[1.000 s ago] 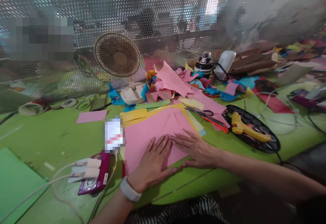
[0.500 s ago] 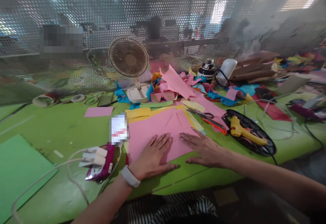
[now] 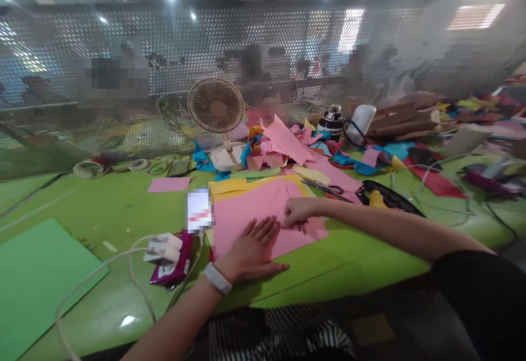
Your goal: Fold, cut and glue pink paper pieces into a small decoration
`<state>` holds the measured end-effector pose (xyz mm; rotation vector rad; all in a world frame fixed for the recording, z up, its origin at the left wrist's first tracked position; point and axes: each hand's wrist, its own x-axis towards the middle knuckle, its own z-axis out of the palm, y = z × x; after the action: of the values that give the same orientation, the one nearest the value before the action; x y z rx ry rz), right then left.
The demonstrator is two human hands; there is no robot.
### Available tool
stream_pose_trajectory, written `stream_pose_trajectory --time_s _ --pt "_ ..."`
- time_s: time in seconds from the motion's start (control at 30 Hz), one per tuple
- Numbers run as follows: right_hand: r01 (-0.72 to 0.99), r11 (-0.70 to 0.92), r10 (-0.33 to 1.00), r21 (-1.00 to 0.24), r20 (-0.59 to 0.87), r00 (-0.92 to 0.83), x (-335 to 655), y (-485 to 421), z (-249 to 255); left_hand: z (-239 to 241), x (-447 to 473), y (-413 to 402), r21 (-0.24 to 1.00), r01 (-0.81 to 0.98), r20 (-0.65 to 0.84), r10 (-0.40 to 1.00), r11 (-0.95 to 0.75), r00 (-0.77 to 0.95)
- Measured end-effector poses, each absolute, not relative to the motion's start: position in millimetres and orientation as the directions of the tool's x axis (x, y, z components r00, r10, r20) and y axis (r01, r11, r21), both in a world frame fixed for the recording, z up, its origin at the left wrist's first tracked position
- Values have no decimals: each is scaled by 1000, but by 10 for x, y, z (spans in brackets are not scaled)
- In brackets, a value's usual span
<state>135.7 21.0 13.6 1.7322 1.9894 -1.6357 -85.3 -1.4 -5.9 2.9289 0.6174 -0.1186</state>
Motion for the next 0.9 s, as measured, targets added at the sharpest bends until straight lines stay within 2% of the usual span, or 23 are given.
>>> stream_pose_trajectory --time_s 0.2,0.43,0.6,0.83,0.9 --pt "711 -232 638 -664 -656 -404 1413 333 -15 -44 -835 -14 115 409 -120 396 -905 910" --pt "710 -293 637 -640 -685 -355 1869 270 -74 4 -824 -12 113 392 -106 381 -913 918" --pt "718 -280 661 -638 -670 -337 1980 244 -5 -15 -827 -17 113 403 -103 393 -908 914" --pt "693 -172 728 -700 -564 -388 1685 306 -51 110 -802 50 212 414 -97 403 -885 910" --pt "698 -163 724 -697 -566 -396 1658 320 -105 199 -735 108 268 479 -19 492 -836 870"
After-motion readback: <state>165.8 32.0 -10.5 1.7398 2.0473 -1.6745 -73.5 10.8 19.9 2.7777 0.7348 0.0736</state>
